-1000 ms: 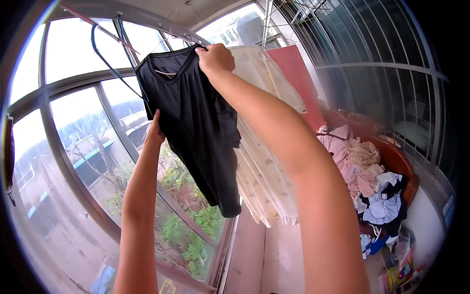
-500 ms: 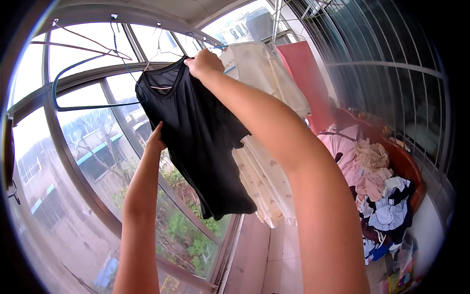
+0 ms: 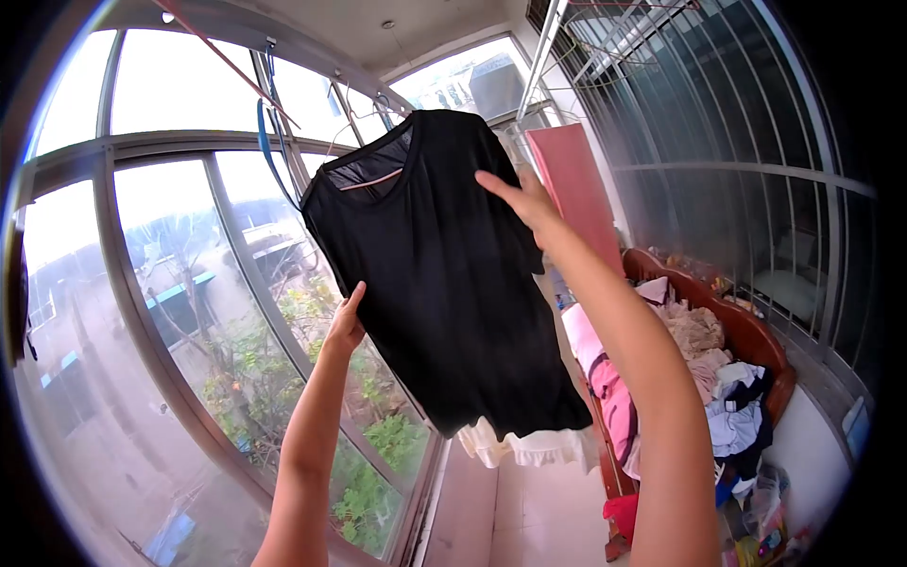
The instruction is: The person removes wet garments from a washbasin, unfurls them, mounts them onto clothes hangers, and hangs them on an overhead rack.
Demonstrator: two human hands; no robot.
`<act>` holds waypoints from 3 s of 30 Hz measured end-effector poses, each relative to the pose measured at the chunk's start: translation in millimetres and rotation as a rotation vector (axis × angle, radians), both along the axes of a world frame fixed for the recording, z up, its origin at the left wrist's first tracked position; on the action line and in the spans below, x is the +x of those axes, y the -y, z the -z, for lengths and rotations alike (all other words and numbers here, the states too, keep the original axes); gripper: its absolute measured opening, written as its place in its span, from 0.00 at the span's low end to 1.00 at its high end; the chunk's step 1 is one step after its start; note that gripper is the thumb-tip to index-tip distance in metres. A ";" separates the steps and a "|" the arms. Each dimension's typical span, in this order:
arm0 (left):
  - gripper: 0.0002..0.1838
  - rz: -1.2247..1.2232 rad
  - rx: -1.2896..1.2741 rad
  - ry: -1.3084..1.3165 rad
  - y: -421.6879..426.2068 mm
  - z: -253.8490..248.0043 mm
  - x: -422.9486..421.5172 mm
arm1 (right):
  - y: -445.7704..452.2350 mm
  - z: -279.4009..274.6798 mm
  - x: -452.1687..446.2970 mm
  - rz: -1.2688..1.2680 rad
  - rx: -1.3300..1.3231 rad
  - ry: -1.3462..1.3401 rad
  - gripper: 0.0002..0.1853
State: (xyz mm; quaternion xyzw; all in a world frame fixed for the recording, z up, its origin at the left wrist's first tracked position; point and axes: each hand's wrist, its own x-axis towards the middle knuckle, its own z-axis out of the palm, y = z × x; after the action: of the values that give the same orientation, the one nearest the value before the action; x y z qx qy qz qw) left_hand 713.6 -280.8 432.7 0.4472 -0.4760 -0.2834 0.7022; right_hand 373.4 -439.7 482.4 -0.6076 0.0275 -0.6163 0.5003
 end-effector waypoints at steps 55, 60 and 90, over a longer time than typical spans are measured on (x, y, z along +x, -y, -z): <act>0.12 -0.191 0.035 -0.324 -109.1 283.9 -154.6 | -177.5 358.1 1.3 -0.148 0.872 -0.073 0.06; 0.26 -1.156 0.004 0.288 -109.9 295.9 -170.7 | -197.2 353.9 -9.8 -0.328 0.891 -0.071 0.09; 0.18 0.805 -0.084 -1.355 -243.1 261.3 -272.7 | -326.1 319.8 -55.0 -0.683 0.958 0.646 0.17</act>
State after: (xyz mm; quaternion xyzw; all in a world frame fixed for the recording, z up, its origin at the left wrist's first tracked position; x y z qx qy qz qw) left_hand 441.0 -37.7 171.4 -0.0563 -0.0800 -0.7084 0.6990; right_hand 318.4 -113.6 162.6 -0.0779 -0.0469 -0.4940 0.8647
